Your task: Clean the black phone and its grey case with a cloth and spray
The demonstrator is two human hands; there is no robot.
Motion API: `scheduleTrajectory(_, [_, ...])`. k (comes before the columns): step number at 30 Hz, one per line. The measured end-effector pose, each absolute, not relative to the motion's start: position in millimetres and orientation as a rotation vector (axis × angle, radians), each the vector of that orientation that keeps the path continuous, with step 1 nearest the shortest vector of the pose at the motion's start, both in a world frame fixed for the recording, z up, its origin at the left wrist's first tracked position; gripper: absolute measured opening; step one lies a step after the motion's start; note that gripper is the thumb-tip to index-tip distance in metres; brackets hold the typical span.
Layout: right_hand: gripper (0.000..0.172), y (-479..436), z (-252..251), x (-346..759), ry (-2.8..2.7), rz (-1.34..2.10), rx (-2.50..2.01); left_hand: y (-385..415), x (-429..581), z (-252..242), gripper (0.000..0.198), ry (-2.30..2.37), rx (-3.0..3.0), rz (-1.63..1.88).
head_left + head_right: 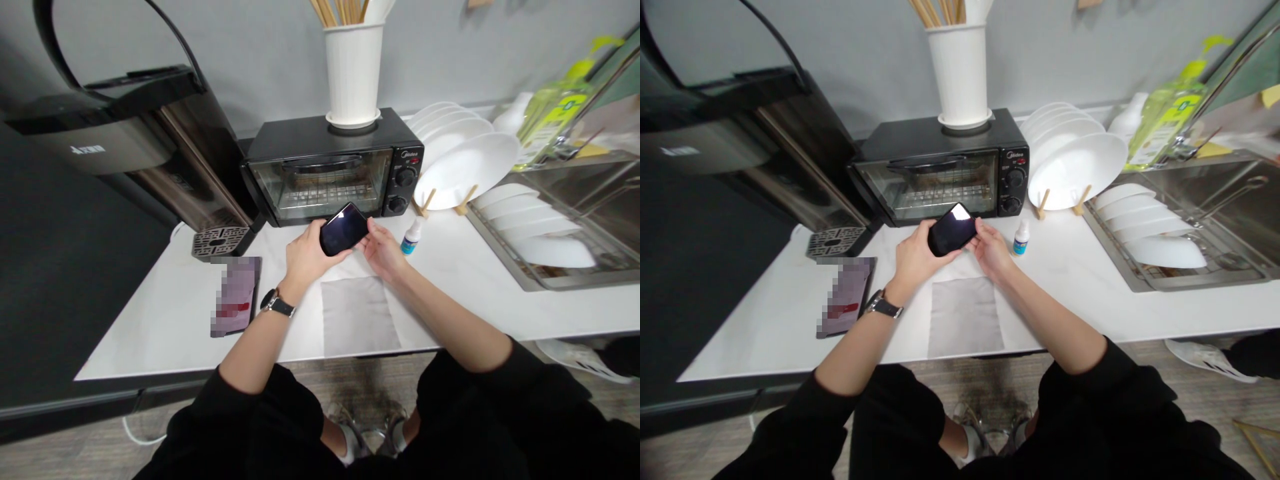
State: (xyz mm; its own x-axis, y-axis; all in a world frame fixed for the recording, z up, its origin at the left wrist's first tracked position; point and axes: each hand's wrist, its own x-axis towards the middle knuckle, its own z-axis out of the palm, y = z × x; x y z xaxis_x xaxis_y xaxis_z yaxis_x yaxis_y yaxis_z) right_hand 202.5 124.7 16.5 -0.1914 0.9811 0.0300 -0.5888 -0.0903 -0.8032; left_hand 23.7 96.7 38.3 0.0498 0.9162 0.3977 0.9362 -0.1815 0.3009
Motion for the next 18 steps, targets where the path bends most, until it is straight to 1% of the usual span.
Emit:
scheduleTrajectory(5, [0.041,124.8,15.4,204.7,-0.815,1.603,-0.641,96.0,27.4,38.2,0.074,-2.016,-2.242,-0.802])
scheduleTrajectory(13, [0.033,124.5,18.3,209.3,-0.805,1.645,-0.645,92.6,29.0,39.3,0.070,-2.021,-2.232,-0.854])
scheduleTrajectory(18, [0.030,124.9,18.6,212.3,-0.769,1.744,-0.625,91.7,26.2,42.6,0.070,-2.006,-2.276,-0.845])
